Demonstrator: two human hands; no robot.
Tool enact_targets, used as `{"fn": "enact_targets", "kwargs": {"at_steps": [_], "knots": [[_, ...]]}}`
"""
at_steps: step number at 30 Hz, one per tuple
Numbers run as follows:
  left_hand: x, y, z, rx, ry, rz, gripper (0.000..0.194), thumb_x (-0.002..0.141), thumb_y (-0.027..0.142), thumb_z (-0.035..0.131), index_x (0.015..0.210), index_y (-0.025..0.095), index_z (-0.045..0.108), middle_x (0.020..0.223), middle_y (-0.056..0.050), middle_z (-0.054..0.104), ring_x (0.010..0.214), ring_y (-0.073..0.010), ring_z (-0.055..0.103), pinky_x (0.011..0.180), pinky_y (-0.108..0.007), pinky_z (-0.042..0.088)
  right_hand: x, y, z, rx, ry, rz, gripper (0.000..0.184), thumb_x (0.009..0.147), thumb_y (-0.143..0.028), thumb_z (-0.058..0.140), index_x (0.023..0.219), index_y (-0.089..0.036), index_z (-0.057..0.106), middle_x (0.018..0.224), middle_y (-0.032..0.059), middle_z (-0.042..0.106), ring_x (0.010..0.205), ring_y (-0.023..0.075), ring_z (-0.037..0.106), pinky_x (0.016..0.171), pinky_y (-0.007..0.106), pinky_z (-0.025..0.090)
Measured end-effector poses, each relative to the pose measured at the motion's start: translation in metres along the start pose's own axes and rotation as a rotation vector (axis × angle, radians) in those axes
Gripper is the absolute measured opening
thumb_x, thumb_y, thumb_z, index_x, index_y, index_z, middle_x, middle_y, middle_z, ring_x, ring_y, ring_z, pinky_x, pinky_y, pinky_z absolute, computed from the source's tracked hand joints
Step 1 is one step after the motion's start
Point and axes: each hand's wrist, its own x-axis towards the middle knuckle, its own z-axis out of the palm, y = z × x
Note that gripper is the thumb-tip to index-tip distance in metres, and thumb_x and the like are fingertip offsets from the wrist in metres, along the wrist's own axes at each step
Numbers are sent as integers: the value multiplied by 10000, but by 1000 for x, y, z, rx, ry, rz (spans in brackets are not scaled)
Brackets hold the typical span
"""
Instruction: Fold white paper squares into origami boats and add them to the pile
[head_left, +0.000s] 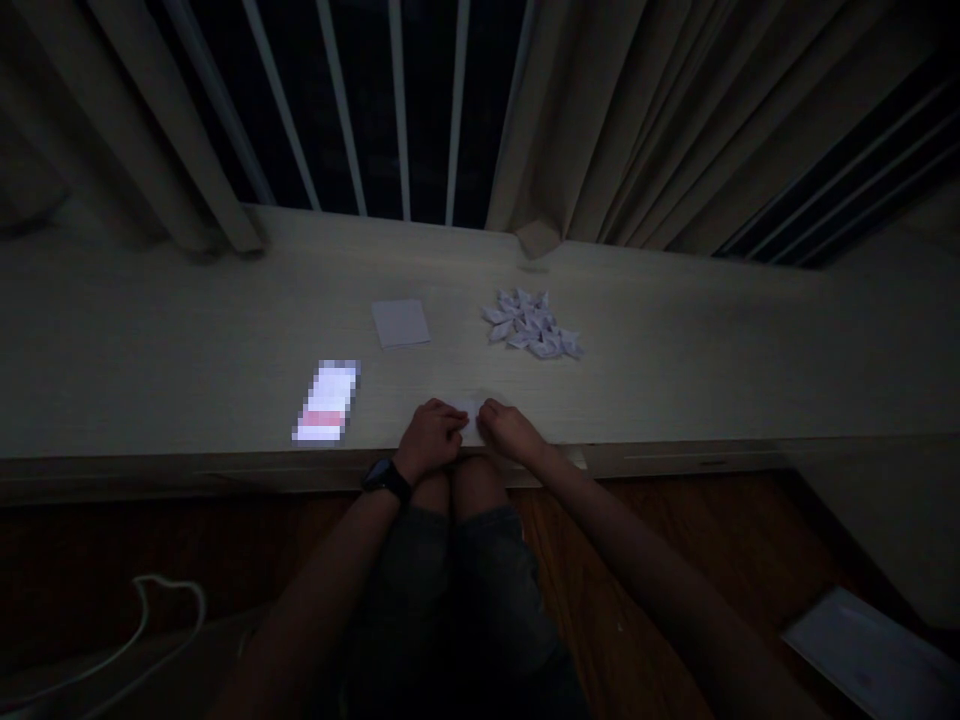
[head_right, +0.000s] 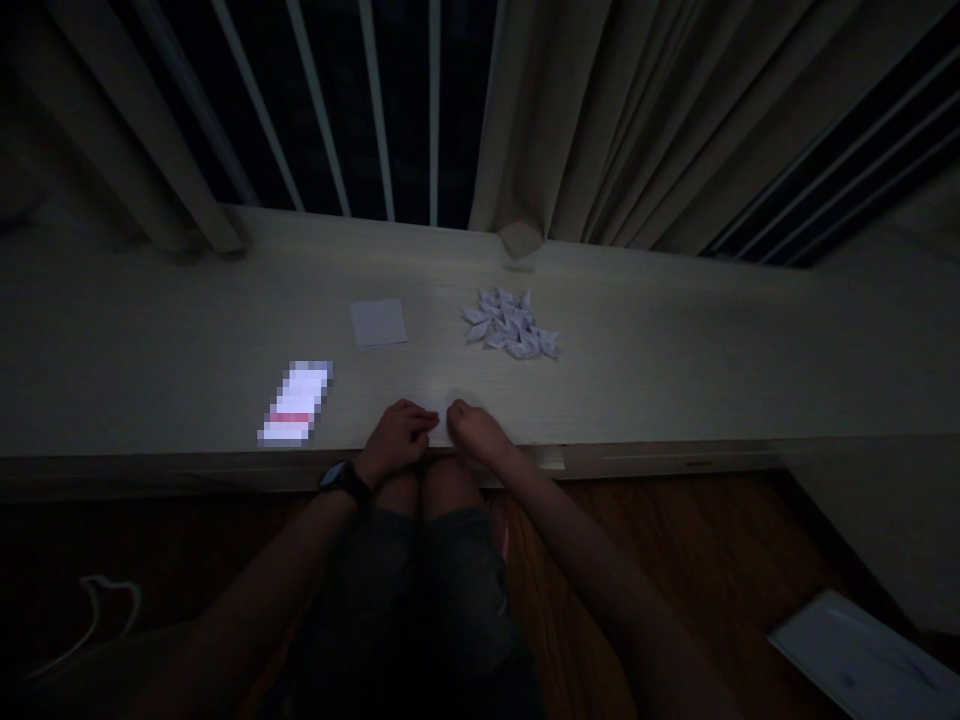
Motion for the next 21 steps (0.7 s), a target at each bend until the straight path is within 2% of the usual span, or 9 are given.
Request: {"fn": "enact_targets", "kwargs": {"at_steps": [5,8,11,14,16,18,21], "knots": [[0,2,-2,-17,9,-1,292,750,155,555,971,243,723,1042,-20,702,969,-212,580,923,-420,419,5,33,-5,-37,13,88,229,924,-149,379,976,-95,595,1005,136,608,881,195,575,799,270,407],[1,4,-3,-38,22,-4,208,814,240,560,936,247,728,1017,-22,708,952,-203,592,918,-413,416,7,40,3,66,143,204,221,921,-196,404,932,-108,606,936,107,625,864,184,573,800,261,407],[2,4,-3,-52,39,-17,178,837,309,576,910,251,728,1002,-17,710,950,-192,593,909,-397,419,6,31,15,203,333,398,286,939,-277,376,970,-113,609,907,94,630,842,182,569,780,267,419],[2,2,0,-52,37,-42,183,850,337,571,899,252,726,990,-14,707,948,-188,593,908,-386,423,5,13,21,244,458,374,375,928,-371,412,1184,-137,554,1115,118,593,1013,207,527,888,309,395],[2,1,1,-42,40,-60,186,854,343,567,899,250,722,991,-21,699,957,-191,589,913,-383,425,5,2,21,205,426,304,410,900,-406,476,1214,-154,557,1191,128,555,1096,233,477,951,345,352],[2,-1,1,-9,86,-95,217,814,357,617,978,243,702,1085,-40,664,1018,-209,567,935,-391,420,4,-3,19,179,379,268,411,887,-417,505,1214,-176,570,1209,122,538,1118,240,451,966,359,333],[2,-2,2,77,177,-160,530,713,396,714,1197,219,591,1315,-89,525,1181,-266,472,1002,-433,374,3,-4,16,193,343,257,393,884,-428,512,1192,-197,591,1173,106,546,1090,234,459,948,355,341]]}}
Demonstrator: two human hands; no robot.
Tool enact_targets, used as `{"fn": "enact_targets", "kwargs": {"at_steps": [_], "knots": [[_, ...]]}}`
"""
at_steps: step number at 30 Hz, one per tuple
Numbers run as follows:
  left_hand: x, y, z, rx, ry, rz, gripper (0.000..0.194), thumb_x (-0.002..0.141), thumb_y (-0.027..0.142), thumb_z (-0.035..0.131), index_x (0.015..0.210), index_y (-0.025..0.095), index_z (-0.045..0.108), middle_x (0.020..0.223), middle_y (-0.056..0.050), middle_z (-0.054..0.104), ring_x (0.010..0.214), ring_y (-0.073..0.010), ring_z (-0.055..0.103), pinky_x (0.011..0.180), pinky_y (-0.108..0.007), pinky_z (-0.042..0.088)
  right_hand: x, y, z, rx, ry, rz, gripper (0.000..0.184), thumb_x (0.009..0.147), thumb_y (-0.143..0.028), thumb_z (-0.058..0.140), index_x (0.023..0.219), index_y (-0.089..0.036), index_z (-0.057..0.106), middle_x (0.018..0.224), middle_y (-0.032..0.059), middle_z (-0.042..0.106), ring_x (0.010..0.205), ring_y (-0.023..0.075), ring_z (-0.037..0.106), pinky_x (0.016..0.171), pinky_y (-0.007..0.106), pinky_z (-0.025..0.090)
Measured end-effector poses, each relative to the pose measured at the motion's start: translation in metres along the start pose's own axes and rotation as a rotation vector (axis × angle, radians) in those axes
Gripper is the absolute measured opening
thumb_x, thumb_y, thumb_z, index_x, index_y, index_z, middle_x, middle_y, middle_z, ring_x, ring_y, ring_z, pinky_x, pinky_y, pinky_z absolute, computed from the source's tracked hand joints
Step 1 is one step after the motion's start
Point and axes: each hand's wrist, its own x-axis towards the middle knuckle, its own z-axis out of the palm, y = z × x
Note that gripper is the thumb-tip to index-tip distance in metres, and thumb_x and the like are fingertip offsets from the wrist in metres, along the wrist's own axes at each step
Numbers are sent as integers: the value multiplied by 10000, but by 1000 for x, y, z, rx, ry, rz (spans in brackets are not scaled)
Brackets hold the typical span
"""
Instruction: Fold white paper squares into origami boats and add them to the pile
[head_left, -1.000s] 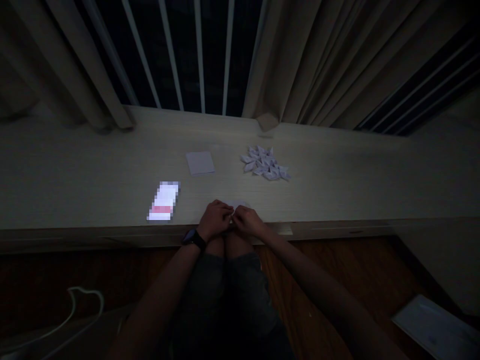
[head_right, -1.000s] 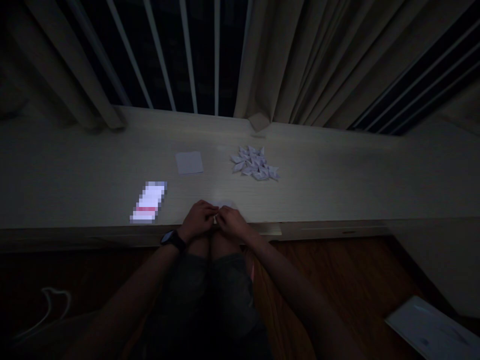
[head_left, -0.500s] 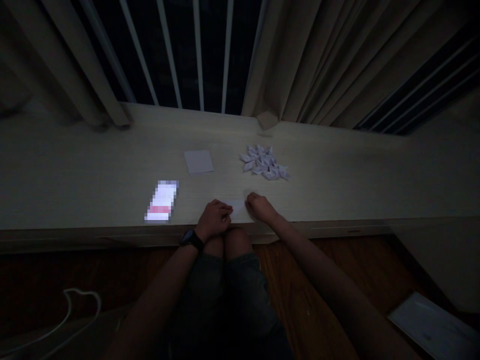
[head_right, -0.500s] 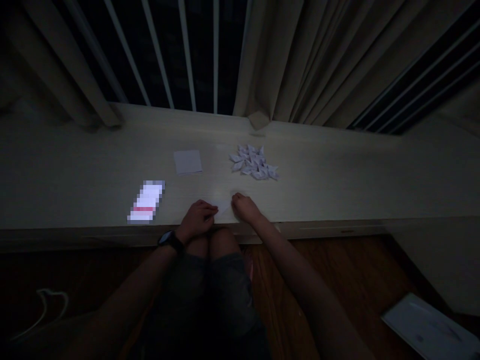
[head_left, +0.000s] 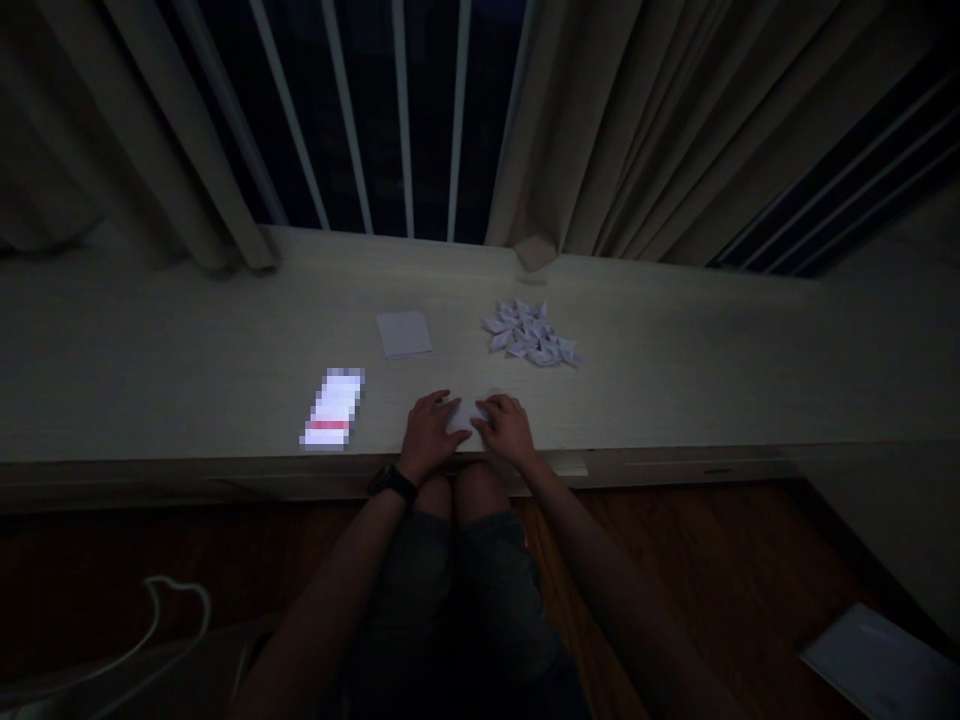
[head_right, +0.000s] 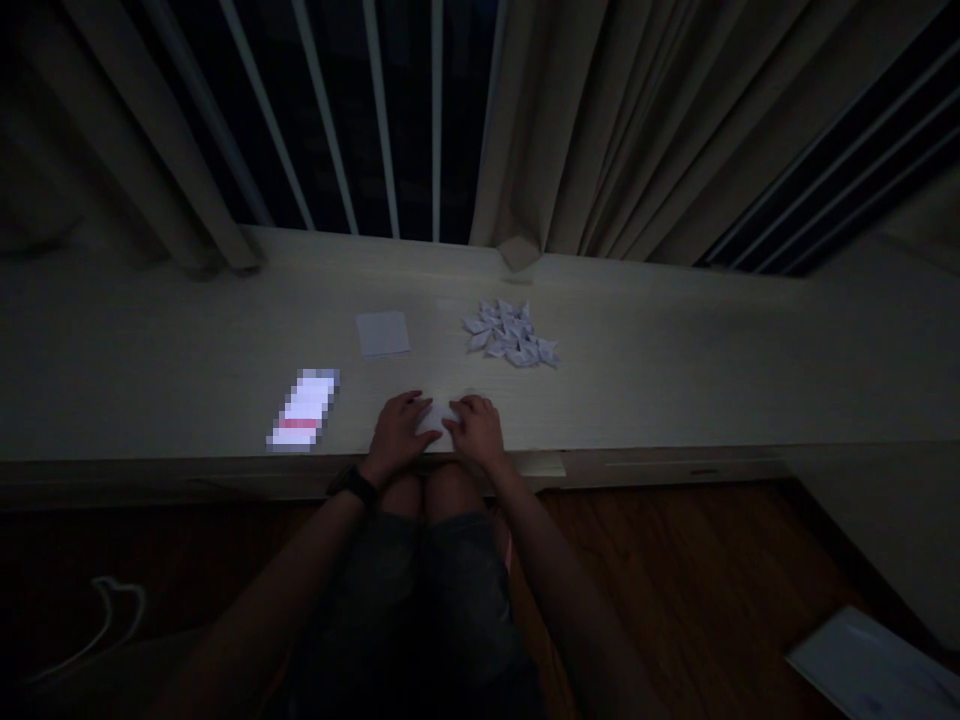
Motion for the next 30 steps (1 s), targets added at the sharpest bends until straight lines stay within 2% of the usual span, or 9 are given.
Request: {"fn": "enact_targets", "kwargs": {"at_steps": [2,5,12,21,27,30], "knots": [[1,-1,2,44,-3,-14,665,689,414,729,1284,213,511,1383,-108,459,1249,-294,413,1035,-460,336,0,2,-1,21,-13,-2,381,879,-434,520,1159,-191,608,1140,105,558,1066,232,470,938,351,348],[2,-1,4,72,-62,-21,703,696,429,714,1317,210,468,1389,-117,459,1279,-310,390,1054,-472,308,1,6,0,61,-11,-4,377,861,-430,550,1134,-175,606,1110,103,573,1048,228,483,928,348,353],[4,-1,4,46,-104,-34,572,667,470,723,1172,237,593,1257,-79,583,1240,-316,435,1040,-479,317,2,10,3,195,26,18,313,801,-345,645,1061,-173,616,1046,86,621,1000,221,520,892,345,378],[7,4,-4,-38,-100,-76,511,604,426,779,1038,221,601,1044,-59,648,1021,-261,573,928,-413,407,1,13,5,261,85,46,368,746,-345,709,1076,-193,650,997,81,626,989,223,519,872,328,396],[7,1,-3,-59,-89,-45,658,594,397,798,1186,232,562,1113,-61,637,1047,-262,558,946,-403,390,1,18,8,285,31,37,248,757,-323,700,966,-189,682,936,61,670,941,206,548,867,322,393],[7,1,-4,-43,-102,-21,667,609,409,791,1213,247,560,1147,-56,621,1088,-263,528,954,-404,376,1,19,9,304,32,26,205,769,-297,690,946,-194,681,935,42,688,915,193,561,865,316,393]]}}
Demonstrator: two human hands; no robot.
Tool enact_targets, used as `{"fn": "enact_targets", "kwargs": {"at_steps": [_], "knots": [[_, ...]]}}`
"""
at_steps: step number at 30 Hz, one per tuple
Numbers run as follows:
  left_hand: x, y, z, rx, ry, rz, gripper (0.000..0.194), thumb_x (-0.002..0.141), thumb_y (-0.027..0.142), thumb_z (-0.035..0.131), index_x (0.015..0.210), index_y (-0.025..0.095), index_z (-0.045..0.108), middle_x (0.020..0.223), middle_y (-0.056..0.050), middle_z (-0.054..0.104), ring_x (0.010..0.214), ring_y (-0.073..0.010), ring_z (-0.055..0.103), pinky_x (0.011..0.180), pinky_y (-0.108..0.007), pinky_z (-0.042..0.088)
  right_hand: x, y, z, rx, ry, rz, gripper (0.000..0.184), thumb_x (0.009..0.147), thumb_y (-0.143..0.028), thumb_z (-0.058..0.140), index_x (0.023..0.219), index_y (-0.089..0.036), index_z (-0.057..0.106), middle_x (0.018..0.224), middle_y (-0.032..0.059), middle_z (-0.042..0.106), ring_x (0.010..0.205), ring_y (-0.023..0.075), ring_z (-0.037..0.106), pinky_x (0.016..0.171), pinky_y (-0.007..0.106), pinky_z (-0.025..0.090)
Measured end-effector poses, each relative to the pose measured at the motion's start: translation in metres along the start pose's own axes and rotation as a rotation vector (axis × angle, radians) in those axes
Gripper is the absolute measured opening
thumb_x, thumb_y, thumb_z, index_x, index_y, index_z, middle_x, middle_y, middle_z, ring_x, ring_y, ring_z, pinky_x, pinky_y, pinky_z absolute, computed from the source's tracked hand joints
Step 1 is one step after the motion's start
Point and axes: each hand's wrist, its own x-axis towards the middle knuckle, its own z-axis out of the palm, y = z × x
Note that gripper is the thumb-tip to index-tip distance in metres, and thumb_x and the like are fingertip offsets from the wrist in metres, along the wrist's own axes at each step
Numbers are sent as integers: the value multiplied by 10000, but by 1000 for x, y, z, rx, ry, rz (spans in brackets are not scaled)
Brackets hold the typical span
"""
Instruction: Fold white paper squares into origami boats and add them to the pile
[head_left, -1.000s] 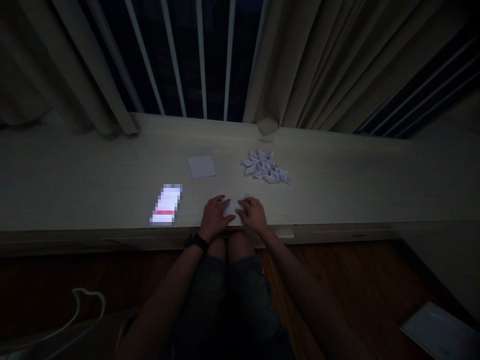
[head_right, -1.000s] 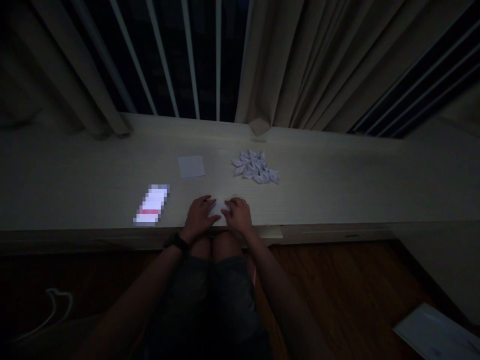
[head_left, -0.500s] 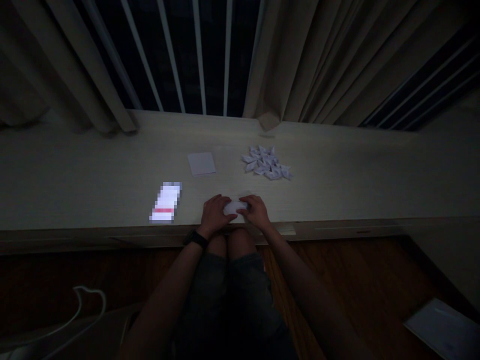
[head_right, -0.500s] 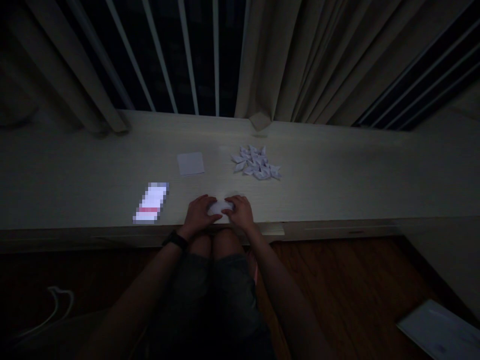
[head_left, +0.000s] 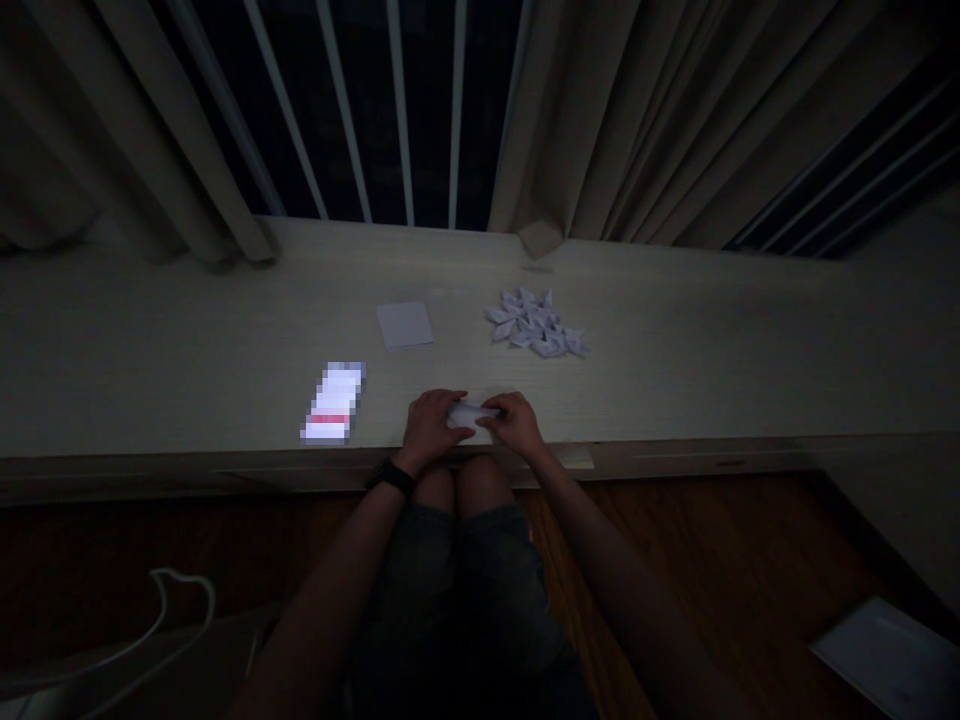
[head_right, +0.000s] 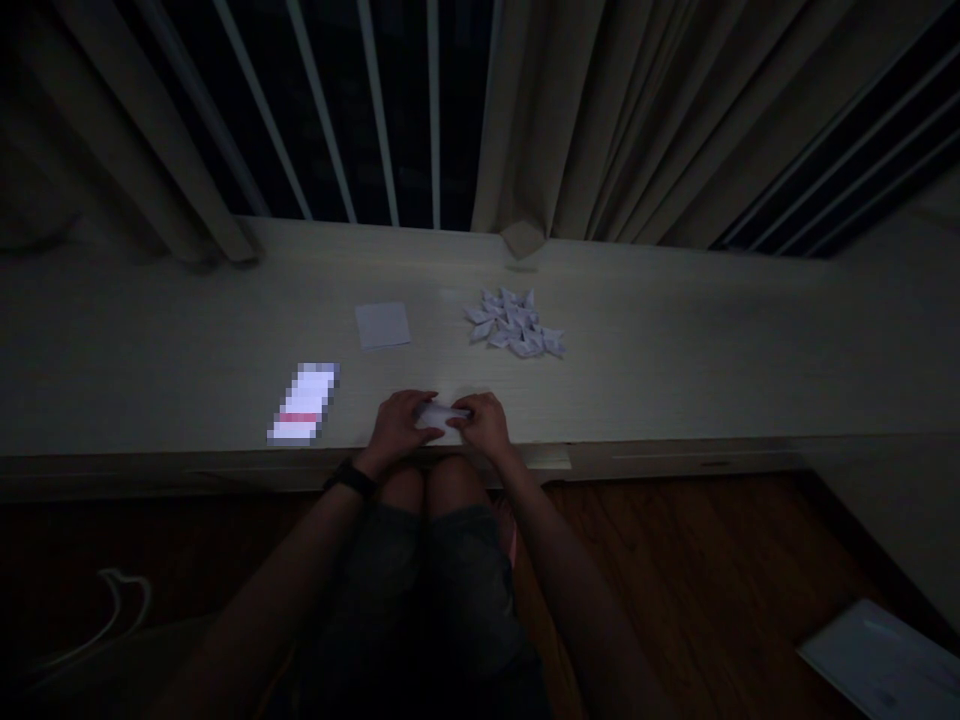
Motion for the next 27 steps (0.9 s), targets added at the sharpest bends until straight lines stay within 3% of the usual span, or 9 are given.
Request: {"fn": "enact_targets", "kwargs": {"at_steps": [10,18,27], "knots": [[0,3,-3,53,-121,-9,461,717,436,702,1140,274,622,1110,-47,624,1098,-254,497,975,-418,322,-1,5,6,30,41,-159,199,762,-280,714,953,-222,720,878,43,686,866,213,558,828,350,409],[-1,4,-5,29,-118,45,421,740,419,685,1130,276,621,1194,-22,615,1138,-235,483,1005,-418,298,-9,5,9,16,84,-246,186,829,-254,635,992,-232,721,925,55,655,887,204,546,820,344,431],[-9,-1,0,24,-67,98,322,769,405,663,1054,257,668,1088,-22,678,1139,-235,488,1021,-428,290,-15,3,8,-30,84,-308,205,880,-230,555,1004,-248,717,953,52,659,905,198,542,819,341,437]]}}
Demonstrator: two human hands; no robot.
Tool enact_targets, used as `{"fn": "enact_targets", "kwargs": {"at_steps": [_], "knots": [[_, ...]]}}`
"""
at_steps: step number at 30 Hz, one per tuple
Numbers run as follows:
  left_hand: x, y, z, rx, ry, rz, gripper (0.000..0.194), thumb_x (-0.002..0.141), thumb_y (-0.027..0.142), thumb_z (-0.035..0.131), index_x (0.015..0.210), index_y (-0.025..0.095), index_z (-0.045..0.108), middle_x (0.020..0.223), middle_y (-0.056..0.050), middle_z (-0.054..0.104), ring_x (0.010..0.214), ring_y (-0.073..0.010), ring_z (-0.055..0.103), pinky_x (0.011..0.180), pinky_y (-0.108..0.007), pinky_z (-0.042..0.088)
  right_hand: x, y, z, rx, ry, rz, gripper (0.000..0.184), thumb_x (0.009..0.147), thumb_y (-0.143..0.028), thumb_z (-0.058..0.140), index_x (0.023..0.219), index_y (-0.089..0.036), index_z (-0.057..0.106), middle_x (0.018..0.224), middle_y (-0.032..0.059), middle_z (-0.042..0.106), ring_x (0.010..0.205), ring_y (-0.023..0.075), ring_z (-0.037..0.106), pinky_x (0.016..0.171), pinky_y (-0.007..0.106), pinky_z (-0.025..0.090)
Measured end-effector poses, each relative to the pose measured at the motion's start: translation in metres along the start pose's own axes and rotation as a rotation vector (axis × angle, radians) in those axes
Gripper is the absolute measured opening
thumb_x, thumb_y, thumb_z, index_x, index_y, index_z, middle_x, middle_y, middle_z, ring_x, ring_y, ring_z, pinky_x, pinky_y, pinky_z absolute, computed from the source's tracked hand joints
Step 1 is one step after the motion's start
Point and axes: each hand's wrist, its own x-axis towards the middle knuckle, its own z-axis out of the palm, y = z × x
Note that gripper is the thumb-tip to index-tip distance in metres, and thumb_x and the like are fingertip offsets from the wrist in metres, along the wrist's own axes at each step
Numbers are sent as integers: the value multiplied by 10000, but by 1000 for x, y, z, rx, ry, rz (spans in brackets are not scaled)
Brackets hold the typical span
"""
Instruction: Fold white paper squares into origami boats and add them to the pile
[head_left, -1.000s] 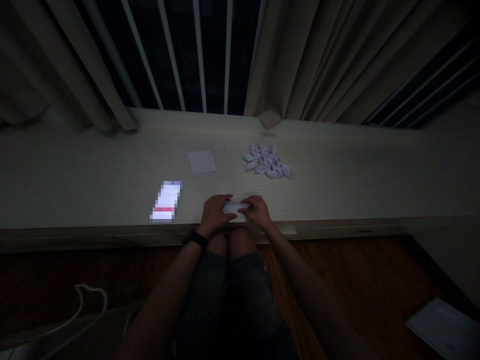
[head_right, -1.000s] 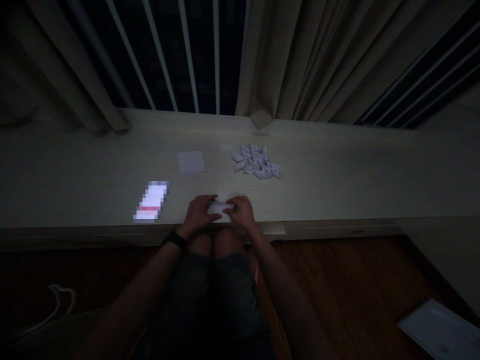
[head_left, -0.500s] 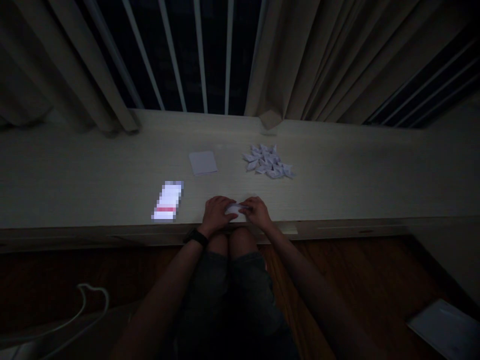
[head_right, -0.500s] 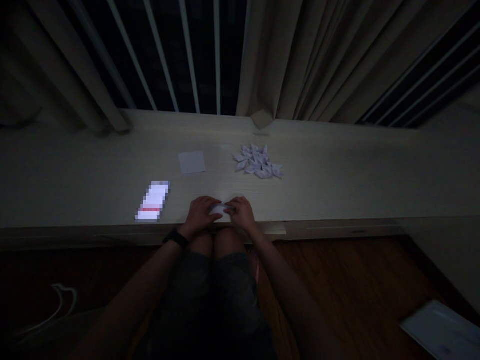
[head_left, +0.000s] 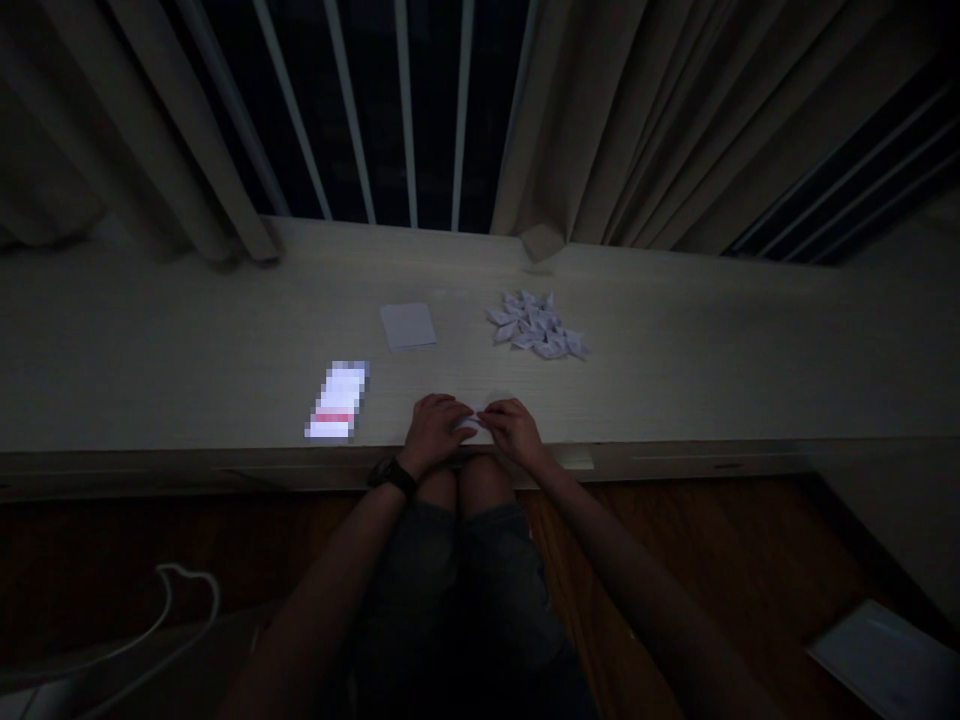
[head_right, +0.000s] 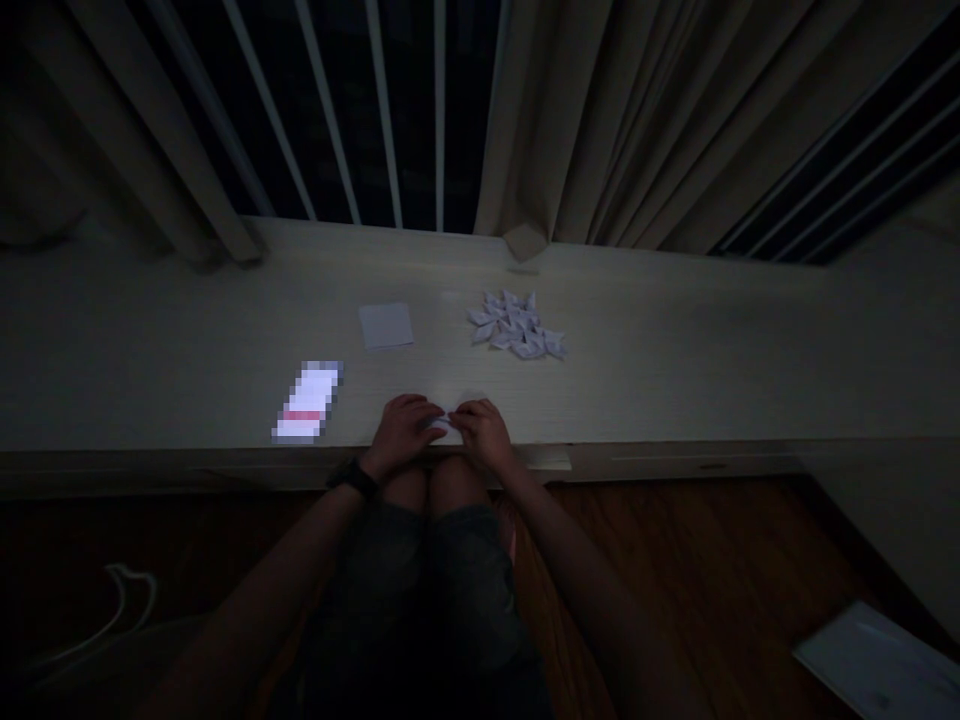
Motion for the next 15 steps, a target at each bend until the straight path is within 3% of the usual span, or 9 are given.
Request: {"fn": "enact_targets", "kwargs": {"at_steps": [9,15], "knots": [[-1,0,1,71,10,78,321,811,390,622,1102,257,649,1154,-44,639,1146,-237,473,1024,-454,283,0,1,-3,1,-33,-39,212,891,-242,539,1013,-264,712,964,58,653,917,204,541,825,358,436],[-4,17,-5,197,7,154,302,844,283,583,1142,245,607,1190,-63,598,1148,-237,463,1039,-464,289,1,-1,-5,16,-30,-33,193,886,-239,546,957,-256,725,935,59,637,898,197,535,818,348,431]]}}
